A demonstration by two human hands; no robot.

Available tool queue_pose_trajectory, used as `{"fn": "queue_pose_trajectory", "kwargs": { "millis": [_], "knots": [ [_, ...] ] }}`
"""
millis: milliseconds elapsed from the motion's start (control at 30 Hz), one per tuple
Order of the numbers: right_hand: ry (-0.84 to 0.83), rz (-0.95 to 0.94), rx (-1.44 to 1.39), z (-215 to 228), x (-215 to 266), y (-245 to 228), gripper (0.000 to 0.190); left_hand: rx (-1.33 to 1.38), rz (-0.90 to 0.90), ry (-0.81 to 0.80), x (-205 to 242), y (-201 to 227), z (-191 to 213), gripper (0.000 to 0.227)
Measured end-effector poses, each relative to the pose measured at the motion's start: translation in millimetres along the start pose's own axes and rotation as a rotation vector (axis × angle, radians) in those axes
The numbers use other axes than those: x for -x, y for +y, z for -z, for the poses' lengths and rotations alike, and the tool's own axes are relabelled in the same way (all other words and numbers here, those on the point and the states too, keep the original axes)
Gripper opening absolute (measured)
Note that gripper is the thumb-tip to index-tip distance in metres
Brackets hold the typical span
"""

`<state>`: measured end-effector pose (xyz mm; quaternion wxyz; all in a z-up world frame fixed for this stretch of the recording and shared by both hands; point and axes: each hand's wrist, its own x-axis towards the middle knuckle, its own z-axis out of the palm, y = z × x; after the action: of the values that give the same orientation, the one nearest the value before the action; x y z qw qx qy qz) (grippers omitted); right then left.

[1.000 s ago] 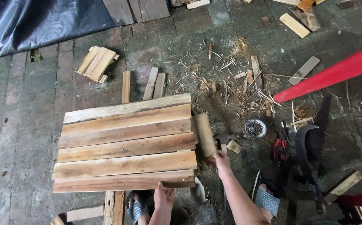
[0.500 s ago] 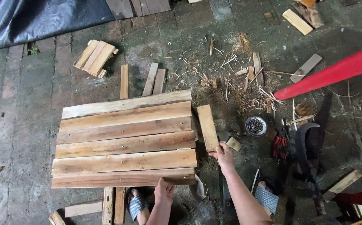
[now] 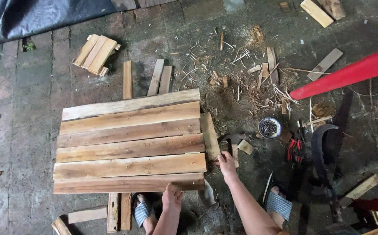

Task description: Joining wooden planks together by hammering nails into them to create a flat wooden surface.

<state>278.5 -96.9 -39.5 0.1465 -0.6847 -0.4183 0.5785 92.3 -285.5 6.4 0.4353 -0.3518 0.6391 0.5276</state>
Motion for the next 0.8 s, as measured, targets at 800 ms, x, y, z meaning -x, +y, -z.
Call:
{"fn": "queue_pose_trajectory", "kwargs": {
  "millis": [800],
  "knots": [
    [-0.125,0.233,0.147,-15,-34,4,0.050,-1.736,-1.076,-0.077,54,77,-174,0.084]
  ]
}}
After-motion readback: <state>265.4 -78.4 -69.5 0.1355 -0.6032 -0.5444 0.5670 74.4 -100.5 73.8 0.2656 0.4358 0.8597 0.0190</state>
